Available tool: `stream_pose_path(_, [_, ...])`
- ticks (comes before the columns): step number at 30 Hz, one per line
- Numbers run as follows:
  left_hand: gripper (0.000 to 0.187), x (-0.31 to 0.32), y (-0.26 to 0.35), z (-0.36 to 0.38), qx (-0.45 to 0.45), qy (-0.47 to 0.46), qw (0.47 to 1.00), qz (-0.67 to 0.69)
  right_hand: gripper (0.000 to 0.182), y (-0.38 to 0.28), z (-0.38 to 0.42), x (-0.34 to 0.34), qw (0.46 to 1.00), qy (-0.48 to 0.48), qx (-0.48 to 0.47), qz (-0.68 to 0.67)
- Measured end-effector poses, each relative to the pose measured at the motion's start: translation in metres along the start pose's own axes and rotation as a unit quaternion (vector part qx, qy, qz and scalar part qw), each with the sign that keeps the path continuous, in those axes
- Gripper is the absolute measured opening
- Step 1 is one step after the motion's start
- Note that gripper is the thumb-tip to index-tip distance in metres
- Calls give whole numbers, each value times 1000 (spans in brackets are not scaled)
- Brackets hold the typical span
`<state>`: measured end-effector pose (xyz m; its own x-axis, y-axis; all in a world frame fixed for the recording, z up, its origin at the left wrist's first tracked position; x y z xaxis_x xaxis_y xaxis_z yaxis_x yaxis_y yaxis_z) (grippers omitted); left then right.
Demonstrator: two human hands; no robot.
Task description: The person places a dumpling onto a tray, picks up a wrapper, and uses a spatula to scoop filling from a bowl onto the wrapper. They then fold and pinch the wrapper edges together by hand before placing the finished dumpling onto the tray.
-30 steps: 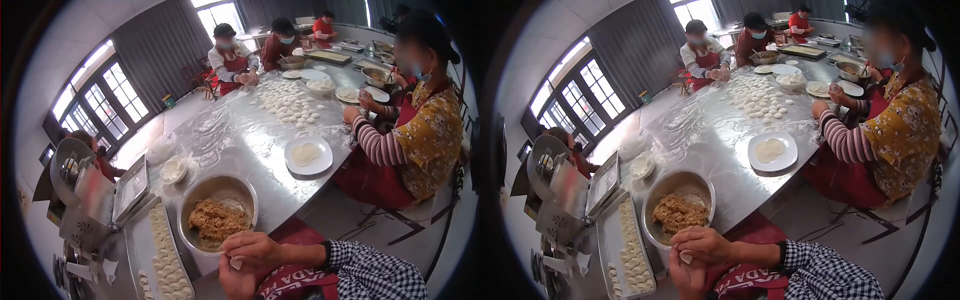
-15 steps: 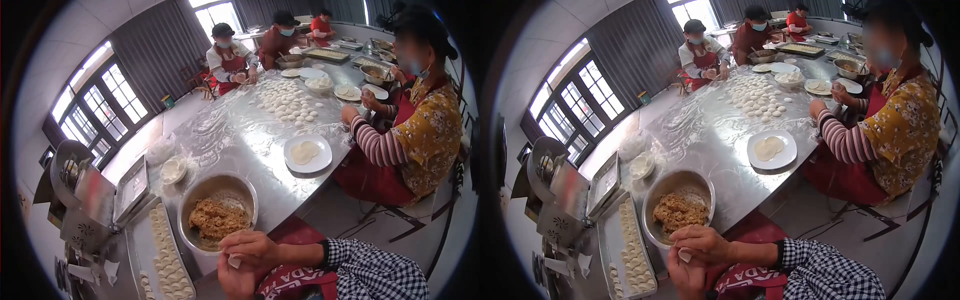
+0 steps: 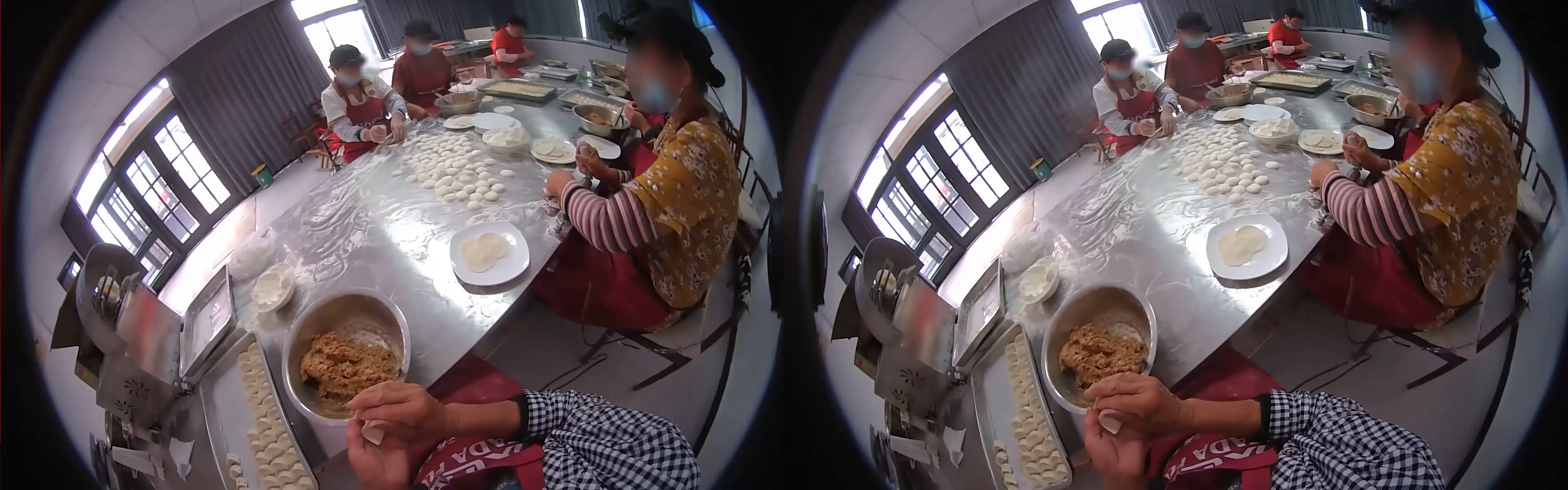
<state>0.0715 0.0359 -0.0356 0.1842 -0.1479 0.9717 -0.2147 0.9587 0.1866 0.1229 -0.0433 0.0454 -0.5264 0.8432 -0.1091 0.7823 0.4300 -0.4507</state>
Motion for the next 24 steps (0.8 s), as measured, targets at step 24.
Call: stream_pose_path(24, [34,11,-5,2,20,60,998,-18,17,-11,-6,-5,996,1,-69,60])
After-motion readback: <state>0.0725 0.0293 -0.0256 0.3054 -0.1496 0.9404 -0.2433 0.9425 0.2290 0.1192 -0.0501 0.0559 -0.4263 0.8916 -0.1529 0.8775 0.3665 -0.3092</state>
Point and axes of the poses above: each hand's wrist, its own z-axis away from the middle knuckle, its own x-axis out of the palm, y = z × x, the point moved 8 cm from there along -z, towards the middle knuckle, and after that the axes turned 2 degrees about -x, right-handed, at the moved point
